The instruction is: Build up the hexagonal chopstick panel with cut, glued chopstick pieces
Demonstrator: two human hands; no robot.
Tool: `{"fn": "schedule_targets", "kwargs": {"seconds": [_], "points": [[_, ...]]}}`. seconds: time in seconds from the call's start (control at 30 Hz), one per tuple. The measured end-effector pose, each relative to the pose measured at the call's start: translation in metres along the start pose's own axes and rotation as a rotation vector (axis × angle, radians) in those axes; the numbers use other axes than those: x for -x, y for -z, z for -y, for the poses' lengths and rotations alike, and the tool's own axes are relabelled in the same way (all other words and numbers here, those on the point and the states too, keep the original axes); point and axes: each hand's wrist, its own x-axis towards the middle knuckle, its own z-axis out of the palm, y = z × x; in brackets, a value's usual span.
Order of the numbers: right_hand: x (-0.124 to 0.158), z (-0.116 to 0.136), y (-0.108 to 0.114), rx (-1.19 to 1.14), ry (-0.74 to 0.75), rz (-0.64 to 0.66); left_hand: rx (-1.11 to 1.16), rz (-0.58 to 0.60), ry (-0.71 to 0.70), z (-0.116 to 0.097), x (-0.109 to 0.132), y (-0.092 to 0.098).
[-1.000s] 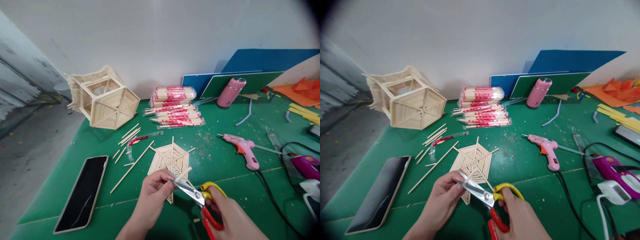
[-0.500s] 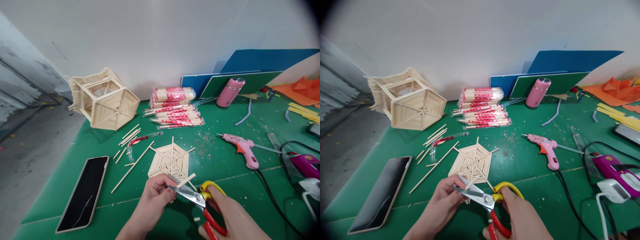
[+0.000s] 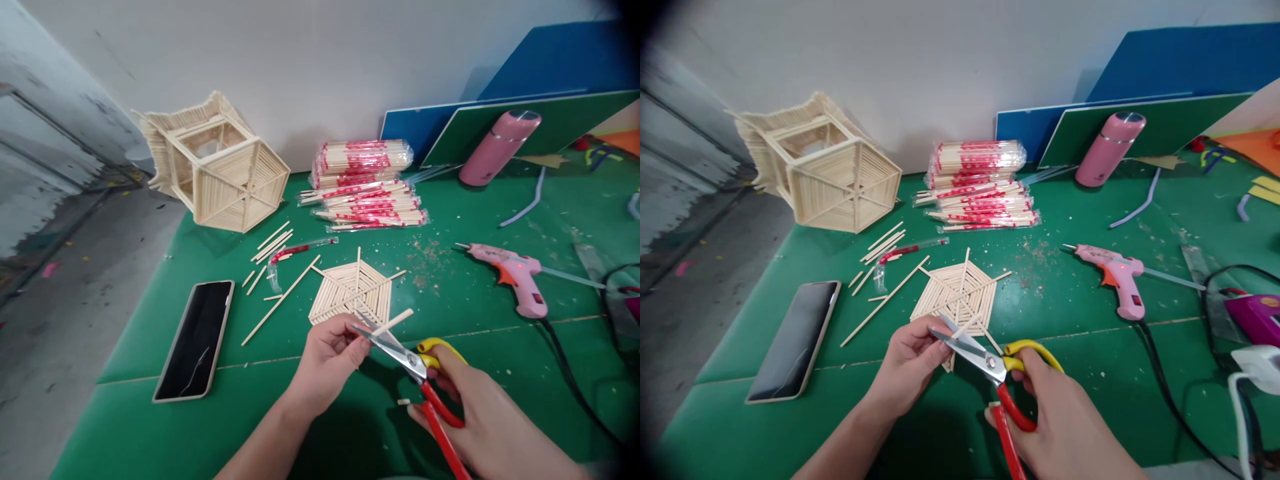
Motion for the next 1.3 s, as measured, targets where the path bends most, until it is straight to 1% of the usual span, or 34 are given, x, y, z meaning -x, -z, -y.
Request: {"fn": "schedule_targets", "kwargs": {"seconds": [0.07,0.13,0.3,0.5,0.77,1.03,1.17,1.3], "points": [[-0.0009,-0.0005,0.0021,0.050,0.001,-0.007,-0.016,-0.012,-0.044,-0.0004,0.0000,-0.0021],[-0.0016,-0.0018,0.0038,0.078,0.022,-0.009,-0.024,-0.003,-0.056,-0.0006,0.0003,-0.0029],[-0.0003,-0.0070,0.0031,0.110,0.054,0.008,-0.033,0.032,0.002,-0.0011,0.0023,-0.0014],[0.0035,-0.0073,-0.0013,0.019,0.064,0.091,-0.024,0.046,0.068,-0.0042,0.0047,-0.0024],[0.0006,-0.0058,-0.0021,0.007,0.011,0.047,-0.053,0.030,0.087,-0.0069,0.0048,-0.0037],[0.0015,-0.0083,0.0042,0.083,0.029,0.032,-0.013,0.048,0.128,-0.0002,0.0054,0.0003],[0.0011,-0.0034,0.0064,0.022,0.040,0.065,0.012,0.052,0.150,0.0009,0.0051,0.0004],[0.0016,-0.0008,0.0045,-0.013,0.039,0.047,0.010,0.039,0.146,-0.0005,0.0050,-0.0008]]}}
